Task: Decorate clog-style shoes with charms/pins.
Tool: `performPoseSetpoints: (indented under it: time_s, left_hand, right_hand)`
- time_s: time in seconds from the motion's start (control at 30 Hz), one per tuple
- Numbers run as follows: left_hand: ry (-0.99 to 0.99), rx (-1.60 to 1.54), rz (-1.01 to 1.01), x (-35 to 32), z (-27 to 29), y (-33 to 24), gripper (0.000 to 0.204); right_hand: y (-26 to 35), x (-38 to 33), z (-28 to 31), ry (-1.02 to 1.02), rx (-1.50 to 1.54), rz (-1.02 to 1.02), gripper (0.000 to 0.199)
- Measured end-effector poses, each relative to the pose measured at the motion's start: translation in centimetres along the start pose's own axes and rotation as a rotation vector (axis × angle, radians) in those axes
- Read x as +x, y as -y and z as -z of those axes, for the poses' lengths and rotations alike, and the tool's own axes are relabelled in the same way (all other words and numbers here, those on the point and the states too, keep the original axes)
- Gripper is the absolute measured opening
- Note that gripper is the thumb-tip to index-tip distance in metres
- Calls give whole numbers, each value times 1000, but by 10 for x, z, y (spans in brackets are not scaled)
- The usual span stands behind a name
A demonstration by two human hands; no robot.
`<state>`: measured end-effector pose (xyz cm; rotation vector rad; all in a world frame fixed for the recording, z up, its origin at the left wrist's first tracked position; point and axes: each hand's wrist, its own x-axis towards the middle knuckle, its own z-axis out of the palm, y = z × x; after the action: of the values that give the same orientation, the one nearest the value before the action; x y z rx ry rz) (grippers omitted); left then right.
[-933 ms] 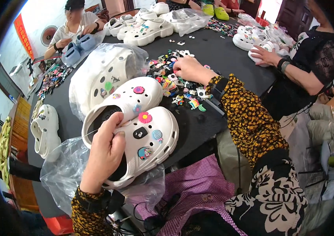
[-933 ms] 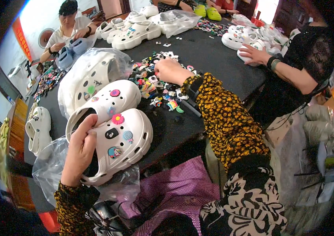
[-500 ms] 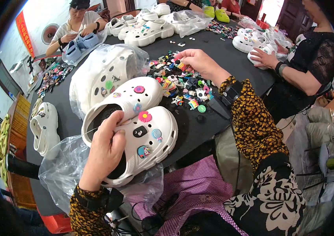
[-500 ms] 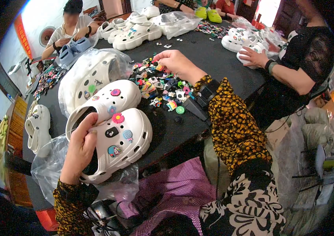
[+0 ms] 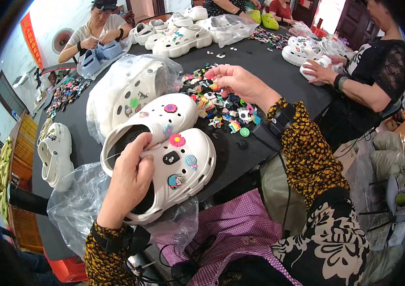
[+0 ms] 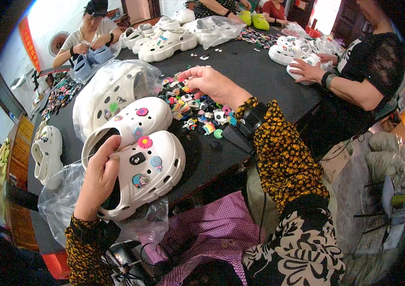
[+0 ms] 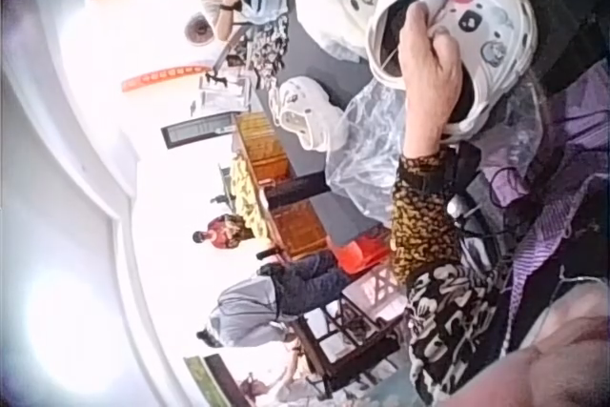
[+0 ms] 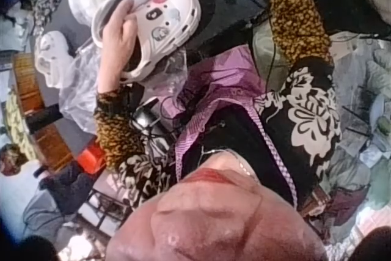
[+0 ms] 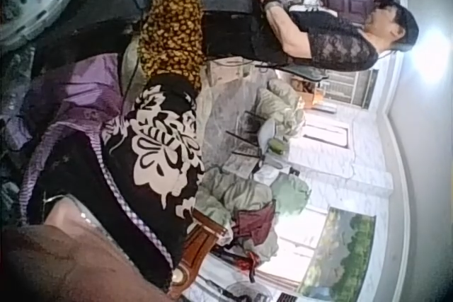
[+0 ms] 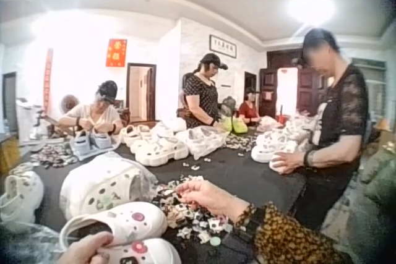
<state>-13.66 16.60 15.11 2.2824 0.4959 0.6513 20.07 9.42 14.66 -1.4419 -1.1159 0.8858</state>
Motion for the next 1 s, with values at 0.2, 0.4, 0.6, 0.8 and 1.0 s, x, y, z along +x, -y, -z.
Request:
performPoseSetpoints:
  time_s: [0.2,0.4,0.6,0.8,1.0]
  left_hand:
    - [5,7,-4,1,0,0,35]
    - [-4,29,-23,1,0,0,35]
    - [6,25,-3,2,0,-3,35]
    - [-26,4,-4,3,-2,-4,36]
    - [-86,31,-29,0,1,-1,37]
  right_hand:
    - [-10,0,-2,7,-27,5,33]
    - [-20,-2,-6,21,-18,50,29]
    - [-16,-8,-8,10,30,68,26]
    - [1,-20,-27,69,190,125,25]
    - [29,-45,-61,124,183,230,26]
